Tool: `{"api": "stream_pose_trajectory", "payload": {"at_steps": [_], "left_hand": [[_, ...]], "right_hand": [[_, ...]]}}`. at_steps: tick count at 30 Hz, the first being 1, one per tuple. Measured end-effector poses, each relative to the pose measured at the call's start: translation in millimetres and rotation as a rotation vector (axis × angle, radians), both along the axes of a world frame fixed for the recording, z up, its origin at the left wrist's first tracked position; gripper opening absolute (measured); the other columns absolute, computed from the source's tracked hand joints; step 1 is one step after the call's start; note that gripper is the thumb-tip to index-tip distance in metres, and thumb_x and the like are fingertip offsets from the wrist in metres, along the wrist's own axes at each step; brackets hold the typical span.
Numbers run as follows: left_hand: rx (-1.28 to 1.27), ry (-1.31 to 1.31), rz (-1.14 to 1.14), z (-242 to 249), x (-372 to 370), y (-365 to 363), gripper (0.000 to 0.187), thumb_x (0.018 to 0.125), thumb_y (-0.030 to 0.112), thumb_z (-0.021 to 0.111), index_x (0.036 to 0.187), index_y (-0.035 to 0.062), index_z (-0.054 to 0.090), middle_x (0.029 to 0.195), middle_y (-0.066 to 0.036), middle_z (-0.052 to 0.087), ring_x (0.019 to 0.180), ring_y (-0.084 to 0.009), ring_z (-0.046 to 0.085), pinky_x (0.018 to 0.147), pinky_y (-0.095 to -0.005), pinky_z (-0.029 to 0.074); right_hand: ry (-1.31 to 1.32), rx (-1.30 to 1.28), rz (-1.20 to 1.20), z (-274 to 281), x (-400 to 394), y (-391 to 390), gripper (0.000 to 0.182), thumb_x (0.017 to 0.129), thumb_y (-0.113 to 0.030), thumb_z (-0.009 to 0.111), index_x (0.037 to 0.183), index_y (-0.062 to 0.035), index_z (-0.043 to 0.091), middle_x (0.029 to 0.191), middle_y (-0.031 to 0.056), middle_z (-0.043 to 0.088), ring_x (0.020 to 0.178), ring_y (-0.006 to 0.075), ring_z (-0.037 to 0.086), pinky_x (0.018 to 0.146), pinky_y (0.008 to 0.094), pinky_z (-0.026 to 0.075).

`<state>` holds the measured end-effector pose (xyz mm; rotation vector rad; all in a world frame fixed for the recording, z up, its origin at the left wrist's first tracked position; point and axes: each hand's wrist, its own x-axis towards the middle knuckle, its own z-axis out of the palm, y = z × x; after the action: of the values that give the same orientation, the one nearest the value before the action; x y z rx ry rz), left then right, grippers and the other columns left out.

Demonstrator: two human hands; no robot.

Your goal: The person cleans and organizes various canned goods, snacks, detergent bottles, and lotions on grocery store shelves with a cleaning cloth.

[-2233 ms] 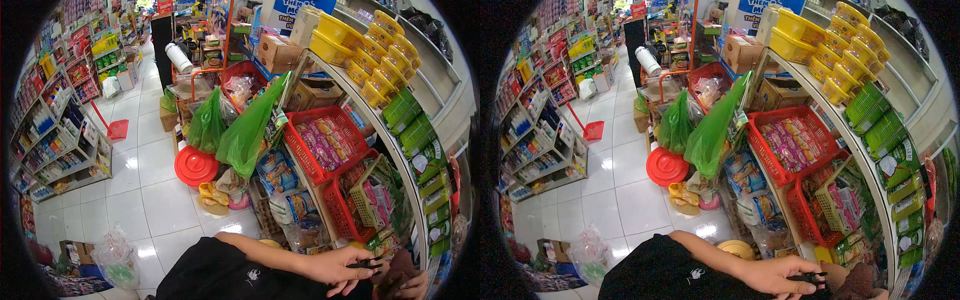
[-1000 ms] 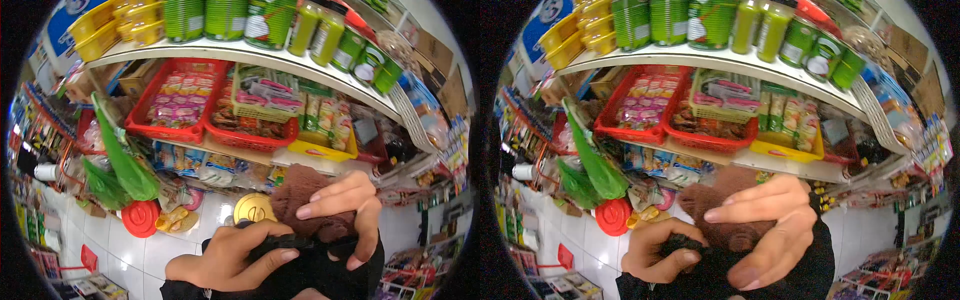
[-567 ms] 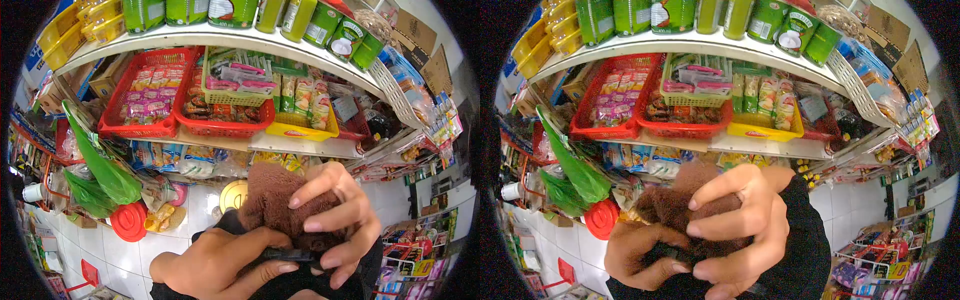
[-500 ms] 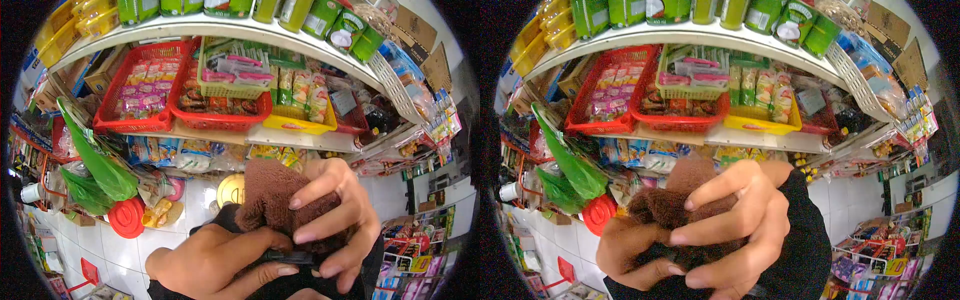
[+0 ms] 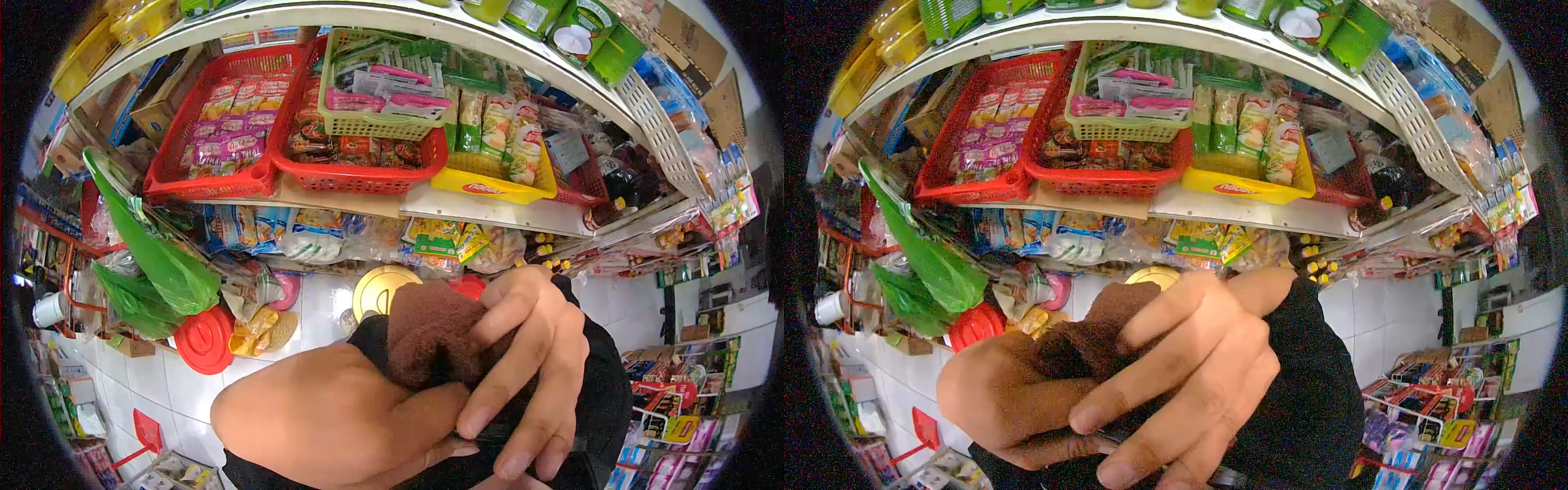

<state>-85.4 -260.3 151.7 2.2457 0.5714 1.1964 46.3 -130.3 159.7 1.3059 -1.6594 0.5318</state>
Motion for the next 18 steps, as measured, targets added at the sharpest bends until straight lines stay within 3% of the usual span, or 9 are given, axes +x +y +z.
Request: {"api": "stream_pose_trajectory", "payload": {"at_steps": [2, 5, 7, 9, 11, 14, 16, 18], "left_hand": [[-0.200, 0.090, 0.004, 22.9, -0.9, -3.0, 0.023, 0.073, 0.011, 0.061, 0.091, -0.0016, 0.057, 0.082, -0.016, 0.057, 0.065, -0.0323, 0.058, 0.057, -0.0355, 0.047], [-0.236, 0.132, 0.003, 33.2, 0.1, -2.5, 0.024, 0.075, 0.015, 0.059, 0.093, -0.0010, 0.055, 0.078, -0.015, 0.057, 0.063, -0.0311, 0.058, 0.055, -0.0350, 0.046], [-0.223, 0.119, -0.017, 32.9, 1.2, -0.3, 0.026, 0.077, 0.018, 0.057, 0.094, -0.0006, 0.053, 0.075, -0.014, 0.057, 0.061, -0.0303, 0.058, 0.053, -0.0347, 0.046], [-0.202, 0.091, -0.039, 30.8, 2.5, 2.5, 0.027, 0.079, 0.021, 0.056, 0.095, -0.0002, 0.051, 0.073, -0.013, 0.057, 0.060, -0.0294, 0.057, 0.052, -0.0344, 0.045], [-0.156, 0.045, -0.058, 26.3, 5.8, 6.4, 0.028, 0.080, 0.023, 0.054, 0.096, 0.0002, 0.050, 0.070, -0.013, 0.057, 0.058, -0.0286, 0.057, 0.050, -0.0341, 0.045], [-0.099, -0.052, -0.080, 18.2, 7.7, 12.8, 0.031, 0.083, 0.027, 0.052, 0.098, 0.0007, 0.047, 0.067, -0.012, 0.056, 0.056, -0.0274, 0.057, 0.048, -0.0336, 0.044], [-0.125, -0.103, -0.047, 14.6, 7.7, 9.1, 0.032, 0.085, 0.030, 0.050, 0.099, 0.0011, 0.046, 0.064, -0.011, 0.056, 0.055, -0.0266, 0.057, 0.047, -0.0332, 0.044], [-0.334, -0.027, 0.128, 20.3, 6.1, -7.5, 0.039, 0.083, 0.030, 0.052, 0.102, -0.0018, 0.041, 0.057, -0.012, 0.053, 0.047, -0.0313, 0.054, 0.041, -0.0363, 0.043]], "right_hand": [[-0.010, 0.028, 0.055, -1.4, -3.7, 1.0, 0.028, 0.087, -0.013, 0.049, 0.115, -0.0117, 0.053, 0.111, 0.0036, 0.057, 0.091, 0.0223, 0.059, 0.063, 0.0301, 0.034], [-0.037, -0.142, -0.027, -12.8, -2.4, -13.2, 0.028, 0.086, -0.014, 0.049, 0.114, -0.0118, 0.054, 0.110, 0.0026, 0.057, 0.084, 0.0219, 0.059, 0.060, 0.0294, 0.031], [-0.068, -0.240, -0.081, -18.3, -1.2, -22.5, 0.021, 0.084, -0.016, 0.050, 0.104, -0.0129, 0.057, 0.103, 0.0001, 0.059, 0.080, 0.0213, 0.060, 0.057, 0.0304, 0.033], [-0.111, -0.268, -0.093, -18.8, 0.8, -25.1, 0.013, 0.081, -0.016, 0.050, 0.084, -0.0152, 0.063, 0.092, -0.0036, 0.064, 0.079, 0.0206, 0.062, 0.054, 0.0329, 0.039], [0.037, -0.375, -0.156, -28.3, -5.5, -35.6, 0.013, 0.081, -0.016, 0.051, 0.084, -0.0172, 0.063, 0.094, -0.0025, 0.063, 0.083, 0.0163, 0.060, 0.054, 0.0322, 0.035], [0.109, -0.756, -0.308, -34.2, -12.5, -65.6, 0.010, 0.078, -0.022, 0.059, 0.083, -0.0267, 0.066, 0.089, -0.0168, 0.059, 0.080, 0.0059, 0.052, 0.056, 0.0294, 0.036], [-0.037, -0.611, -0.354, -34.7, -0.1, -51.3, 0.010, 0.074, -0.025, 0.063, 0.083, -0.0289, 0.066, 0.092, -0.0113, 0.055, 0.086, 0.0094, 0.046, 0.057, 0.0308, 0.036], [-0.071, -0.537, -0.338, -33.5, -1.7, -41.5, 0.012, 0.073, -0.026, 0.065, 0.084, -0.0308, 0.066, 0.093, -0.0087, 0.053, 0.088, 0.0115, 0.043, 0.057, 0.0319, 0.036]]}}
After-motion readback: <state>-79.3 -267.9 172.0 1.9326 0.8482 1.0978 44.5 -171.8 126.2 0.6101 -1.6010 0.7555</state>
